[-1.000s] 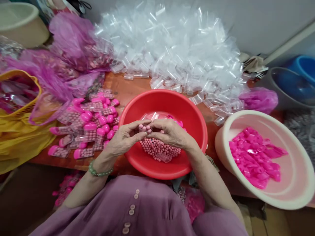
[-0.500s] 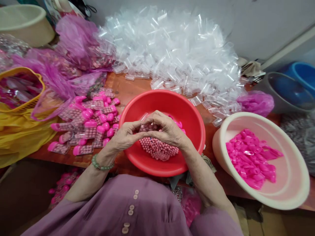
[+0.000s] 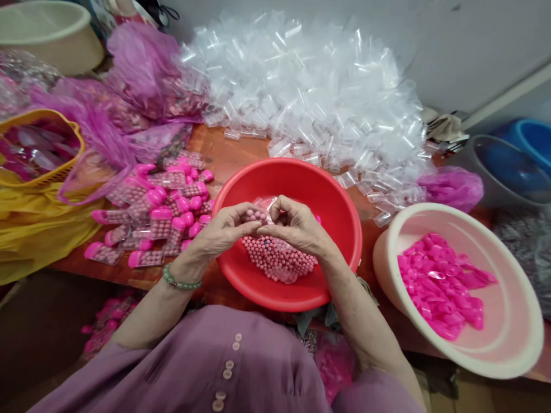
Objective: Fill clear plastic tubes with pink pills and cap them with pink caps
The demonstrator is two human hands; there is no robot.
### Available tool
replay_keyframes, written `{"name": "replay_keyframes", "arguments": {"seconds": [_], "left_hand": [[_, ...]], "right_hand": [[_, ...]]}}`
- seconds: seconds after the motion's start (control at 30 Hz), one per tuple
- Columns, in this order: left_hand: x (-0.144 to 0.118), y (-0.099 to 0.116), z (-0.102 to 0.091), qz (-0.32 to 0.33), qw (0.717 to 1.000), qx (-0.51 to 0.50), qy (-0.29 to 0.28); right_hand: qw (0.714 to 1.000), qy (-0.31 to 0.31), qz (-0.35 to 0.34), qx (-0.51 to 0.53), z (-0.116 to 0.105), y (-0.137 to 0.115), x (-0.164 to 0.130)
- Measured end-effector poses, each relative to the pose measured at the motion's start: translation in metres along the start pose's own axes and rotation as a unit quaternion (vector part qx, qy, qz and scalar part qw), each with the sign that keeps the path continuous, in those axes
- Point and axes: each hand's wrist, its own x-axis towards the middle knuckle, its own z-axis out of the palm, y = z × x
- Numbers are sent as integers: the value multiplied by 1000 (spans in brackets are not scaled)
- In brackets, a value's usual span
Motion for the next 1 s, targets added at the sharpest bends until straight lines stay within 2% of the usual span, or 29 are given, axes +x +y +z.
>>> {"name": "replay_keyframes", "arguments": {"seconds": [0.17, 0.27, 0.43, 0.57, 0.7, 0.8, 0.87, 0.93, 1.0], "left_hand": [[3, 3, -7, -21, 991, -128, -8], [3, 4, -10, -15, 988, -153, -21], [-7, 2, -1, 7, 995, -94, -30], [-18, 0, 10, 76, 997, -17, -6], [-18, -1, 11, 122, 992, 36, 25], [-16, -3, 9, 118, 991, 57, 36], [-14, -6, 6, 113, 991, 54, 45], [-12, -8, 4, 113, 992, 37, 52], [-11, -9, 3, 110, 992, 26, 53]], "right_hand": [[999, -23, 32, 16, -10, 3, -1], [1000, 7, 9, -8, -21, 8, -1], [990, 96, 9, -102, -32, 16, 1], [986, 104, 9, -130, -40, 20, -2], [971, 101, 25, -216, -56, 22, -11], [941, 74, 66, -323, -64, 22, -19], [906, 27, 112, -407, -67, 24, -22], [854, -30, 165, -493, -70, 27, -25], [788, -71, 215, -572, -73, 29, -26]]}}
